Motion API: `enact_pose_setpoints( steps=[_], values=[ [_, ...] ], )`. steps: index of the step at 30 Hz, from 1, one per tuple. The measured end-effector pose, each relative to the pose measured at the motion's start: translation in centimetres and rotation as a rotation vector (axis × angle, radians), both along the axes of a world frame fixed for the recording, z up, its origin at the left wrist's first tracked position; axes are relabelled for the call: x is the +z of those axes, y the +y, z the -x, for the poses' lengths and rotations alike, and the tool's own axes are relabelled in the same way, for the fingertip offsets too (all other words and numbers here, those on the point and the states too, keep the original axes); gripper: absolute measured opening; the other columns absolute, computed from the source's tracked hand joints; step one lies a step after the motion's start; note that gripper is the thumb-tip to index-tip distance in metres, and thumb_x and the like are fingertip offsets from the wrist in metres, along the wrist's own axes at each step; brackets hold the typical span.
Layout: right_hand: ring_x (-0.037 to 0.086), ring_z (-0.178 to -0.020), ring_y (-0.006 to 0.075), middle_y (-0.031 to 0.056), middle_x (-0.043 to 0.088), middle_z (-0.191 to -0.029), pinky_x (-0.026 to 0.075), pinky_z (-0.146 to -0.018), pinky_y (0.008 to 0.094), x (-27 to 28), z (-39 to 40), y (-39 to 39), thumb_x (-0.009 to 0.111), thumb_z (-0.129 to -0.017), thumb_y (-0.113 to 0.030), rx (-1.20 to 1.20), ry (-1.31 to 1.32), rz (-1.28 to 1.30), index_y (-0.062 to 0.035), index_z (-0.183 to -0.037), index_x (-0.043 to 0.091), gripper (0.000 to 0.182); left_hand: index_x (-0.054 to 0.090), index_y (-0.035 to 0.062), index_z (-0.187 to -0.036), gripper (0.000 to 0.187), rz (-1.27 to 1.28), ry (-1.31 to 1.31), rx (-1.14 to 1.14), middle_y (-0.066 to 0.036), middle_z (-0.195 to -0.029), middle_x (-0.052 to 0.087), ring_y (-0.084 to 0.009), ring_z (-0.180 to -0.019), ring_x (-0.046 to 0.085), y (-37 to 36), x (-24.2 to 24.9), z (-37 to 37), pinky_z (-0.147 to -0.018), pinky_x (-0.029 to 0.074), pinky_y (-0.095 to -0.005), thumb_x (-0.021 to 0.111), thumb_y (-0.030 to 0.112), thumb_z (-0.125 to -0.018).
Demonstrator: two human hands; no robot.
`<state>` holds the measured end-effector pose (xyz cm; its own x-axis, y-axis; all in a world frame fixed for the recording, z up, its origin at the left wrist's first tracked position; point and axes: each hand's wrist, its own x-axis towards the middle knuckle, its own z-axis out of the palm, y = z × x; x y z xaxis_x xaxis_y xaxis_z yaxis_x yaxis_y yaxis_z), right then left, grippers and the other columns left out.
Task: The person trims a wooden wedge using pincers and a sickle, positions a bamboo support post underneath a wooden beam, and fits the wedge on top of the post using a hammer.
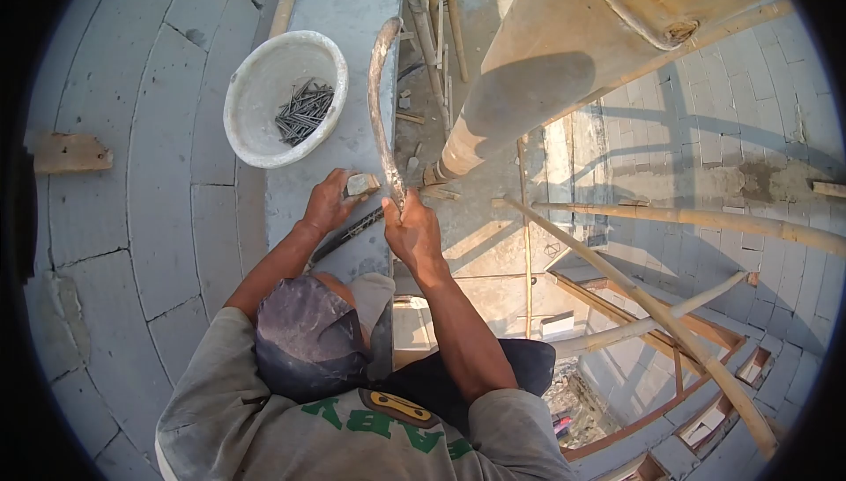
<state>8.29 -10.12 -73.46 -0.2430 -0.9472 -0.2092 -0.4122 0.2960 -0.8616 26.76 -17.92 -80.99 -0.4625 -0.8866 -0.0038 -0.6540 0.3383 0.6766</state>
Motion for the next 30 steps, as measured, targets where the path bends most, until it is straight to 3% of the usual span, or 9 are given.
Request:
enact_pose_setpoints(
  steps=[3,4,7,11,16,19,20,26,30],
  values=[
    [0.066,-0.072,0.0408,0.0232,0.067,-0.083,0.05,-0.07,0.0446,3.7,-0.4,-0.9,0.065,-0.089,-0.026,-0.183,-0.046,0.193,0.0014,-0.105,0.056,0.033,0.061,0.0091,-0.11,0.036,0.008,0.006,0.001,-0.012,-0.103,0.063,-0.0356,-0.092,0.064,0.1,0.3,0.2,-0.078,0.053,-0.0422,0.075,0.015,-0.078],
    [0.066,-0.075,0.0432,0.0244,0.067,-0.084,0.051,-0.07,0.0473,3.6,-0.9,-0.8,0.065,-0.089,-0.025,-0.222,-0.097,0.25,0.0008,-0.105,0.056,0.032,0.061,0.0091,-0.11,0.036,0.018,0.015,0.001,-0.013,-0.103,0.063,-0.0357,-0.091,0.064,0.0,0.4,0.2,-0.078,0.053,-0.0423,0.075,0.016,-0.078],
    [0.066,-0.08,0.0457,0.0266,0.067,-0.087,0.05,-0.072,0.0509,-5.6,-2.8,1.6,0.064,-0.089,-0.025,-0.005,0.192,-0.139,0.0009,-0.106,0.056,0.032,0.061,0.0093,-0.109,0.035,-0.013,-0.001,-0.003,-0.012,-0.103,0.063,-0.0355,-0.091,0.064,-0.1,0.6,0.1,-0.078,0.053,-0.0422,0.075,0.016,-0.078],
    [0.064,-0.083,0.0481,0.0296,0.066,-0.088,0.05,-0.074,0.053,-8.6,-1.4,2.2,0.062,-0.09,-0.024,0.12,0.18,-0.234,0.0017,-0.107,0.056,0.032,0.062,0.0089,-0.109,0.035,0.003,-0.003,-0.008,-0.013,-0.102,0.063,-0.0355,-0.091,0.064,0.6,-0.3,-0.5,-0.078,0.052,-0.0426,0.075,0.015,-0.078],
    [0.063,-0.083,0.0493,0.0304,0.065,-0.085,0.049,-0.074,0.0535,-1.0,-1.8,0.3,0.061,-0.089,-0.024,-0.086,0.026,-0.01,0.0024,-0.108,0.056,0.033,0.061,0.0083,-0.11,0.035,0.021,0.019,0.017,-0.013,-0.102,0.062,-0.0355,-0.091,0.064,0.2,-0.2,0.0,-0.078,0.052,-0.0427,0.075,0.016,-0.078],
    [0.063,-0.083,0.0494,0.0301,0.065,-0.083,0.049,-0.074,0.0543,-5.0,-3.0,0.8,0.061,-0.089,-0.024,-0.077,0.104,-0.09,0.0024,-0.107,0.056,0.033,0.061,0.0081,-0.11,0.035,-0.018,0.027,0.015,-0.013,-0.103,0.062,-0.0357,-0.091,0.064,0.2,0.5,0.0,-0.078,0.052,-0.0424,0.075,0.016,-0.078],
    [0.063,-0.081,0.0495,0.0299,0.065,-0.081,0.049,-0.072,0.0546,-7.0,-3.0,0.9,0.061,-0.089,-0.024,0.053,0.185,-0.185,0.0024,-0.103,0.055,0.031,0.061,0.008,-0.11,0.035,-0.009,0.016,0.008,-0.013,-0.103,0.062,-0.0358,-0.091,0.064,0.3,0.3,0.0,-0.078,0.052,-0.0424,0.075,0.016,-0.078],
    [0.064,-0.08,0.0499,0.0315,0.064,-0.08,0.051,-0.073,0.0559,-4.4,-2.3,-0.3,0.061,-0.088,-0.022,0.068,0.151,-0.086,0.0027,-0.104,0.052,0.031,0.061,0.0081,-0.111,0.036,-0.027,0.035,-0.006,-0.013,-0.105,0.062,-0.0356,-0.093,0.064,0.4,0.2,-0.3,-0.08,0.052,-0.0424,0.075,0.016,-0.078],
    [0.064,-0.086,0.0482,0.031,0.065,-0.084,0.05,-0.076,0.0545,-5.7,-2.5,-0.3,0.063,-0.088,-0.024,0.087,0.244,-0.266,-0.0003,-0.103,0.055,0.029,0.061,0.0083,-0.111,0.037,-0.006,0.023,-0.016,-0.013,-0.104,0.062,-0.0353,-0.094,0.064,0.0,0.1,0.1,-0.08,0.052,-0.0424,0.075,0.015,-0.078]
  ],
)
